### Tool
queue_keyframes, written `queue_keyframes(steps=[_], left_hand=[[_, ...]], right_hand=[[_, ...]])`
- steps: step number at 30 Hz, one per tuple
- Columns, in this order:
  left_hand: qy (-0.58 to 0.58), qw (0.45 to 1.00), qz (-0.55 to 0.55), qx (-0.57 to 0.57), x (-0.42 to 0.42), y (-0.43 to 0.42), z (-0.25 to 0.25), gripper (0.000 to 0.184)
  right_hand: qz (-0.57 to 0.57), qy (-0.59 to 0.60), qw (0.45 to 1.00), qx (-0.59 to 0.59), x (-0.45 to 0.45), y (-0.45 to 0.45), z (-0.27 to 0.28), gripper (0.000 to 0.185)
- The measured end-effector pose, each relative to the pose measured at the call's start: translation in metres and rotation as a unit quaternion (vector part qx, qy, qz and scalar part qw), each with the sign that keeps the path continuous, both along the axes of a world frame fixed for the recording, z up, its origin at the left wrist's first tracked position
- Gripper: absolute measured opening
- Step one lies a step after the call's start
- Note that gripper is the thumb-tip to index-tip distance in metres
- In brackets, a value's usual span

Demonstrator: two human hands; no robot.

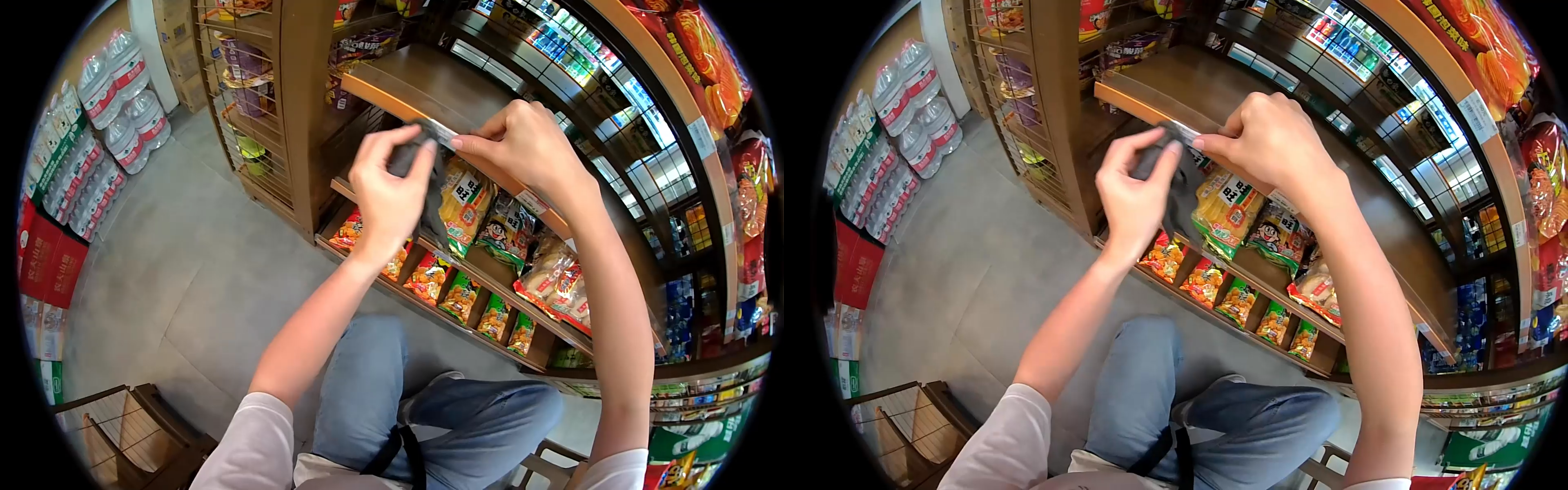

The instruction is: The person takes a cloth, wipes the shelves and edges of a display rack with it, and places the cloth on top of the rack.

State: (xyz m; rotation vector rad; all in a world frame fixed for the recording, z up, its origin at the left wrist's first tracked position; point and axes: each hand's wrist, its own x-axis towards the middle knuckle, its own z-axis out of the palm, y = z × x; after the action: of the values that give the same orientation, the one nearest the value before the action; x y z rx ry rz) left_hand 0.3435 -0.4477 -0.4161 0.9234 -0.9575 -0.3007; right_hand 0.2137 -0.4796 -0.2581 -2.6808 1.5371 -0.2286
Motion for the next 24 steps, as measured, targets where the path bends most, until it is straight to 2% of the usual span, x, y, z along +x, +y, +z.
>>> queue_keyframes(steps=[2,4,6,8,10,13,16,18,20,22,24], left_hand=[[0.074,0.996,0.000,0.049,0.007,-0.004,0.003,0.026],[0.031,0.998,0.038,0.040,0.007,-0.001,0.009,0.026],[0.028,1.000,0.014,-0.006,-0.001,-0.002,0.003,0.023],[-0.024,1.000,-0.008,0.011,-0.009,0.008,-0.001,0.022],[-0.048,0.998,-0.016,-0.024,-0.011,0.005,-0.006,0.023],[0.021,1.000,-0.009,0.004,-0.009,-0.001,-0.007,0.024],[-0.029,0.999,-0.013,-0.018,-0.024,0.010,-0.004,0.023],[-0.005,0.998,-0.063,-0.007,-0.035,0.017,-0.002,0.022],[-0.049,0.998,-0.020,-0.025,-0.025,0.008,-0.005,0.023],[0.033,0.999,-0.005,-0.002,-0.023,0.007,-0.002,0.024],[0.030,1.000,0.001,-0.001,-0.031,0.009,-0.002,0.025]], right_hand=[[-0.006,0.004,1.000,0.006,-0.003,0.000,0.000,0.040],[0.037,-0.025,0.998,-0.032,-0.007,-0.005,-0.007,0.042],[0.030,-0.036,0.999,-0.026,-0.003,-0.005,-0.001,0.045],[-0.059,0.013,0.998,0.034,0.006,0.001,0.014,0.048],[-0.034,0.007,0.999,0.014,0.006,-0.003,0.011,0.051],[-0.008,0.029,1.000,-0.002,0.005,-0.008,0.009,0.056],[-0.006,0.030,1.000,0.007,0.003,-0.014,0.009,0.056],[-0.004,0.007,1.000,0.013,0.005,-0.015,0.007,0.056],[-0.010,0.064,0.998,0.021,0.010,-0.014,0.013,0.054],[-0.002,0.070,0.998,0.010,0.012,-0.013,0.012,0.051],[0.008,0.067,0.998,-0.012,0.015,-0.012,0.010,0.046]])
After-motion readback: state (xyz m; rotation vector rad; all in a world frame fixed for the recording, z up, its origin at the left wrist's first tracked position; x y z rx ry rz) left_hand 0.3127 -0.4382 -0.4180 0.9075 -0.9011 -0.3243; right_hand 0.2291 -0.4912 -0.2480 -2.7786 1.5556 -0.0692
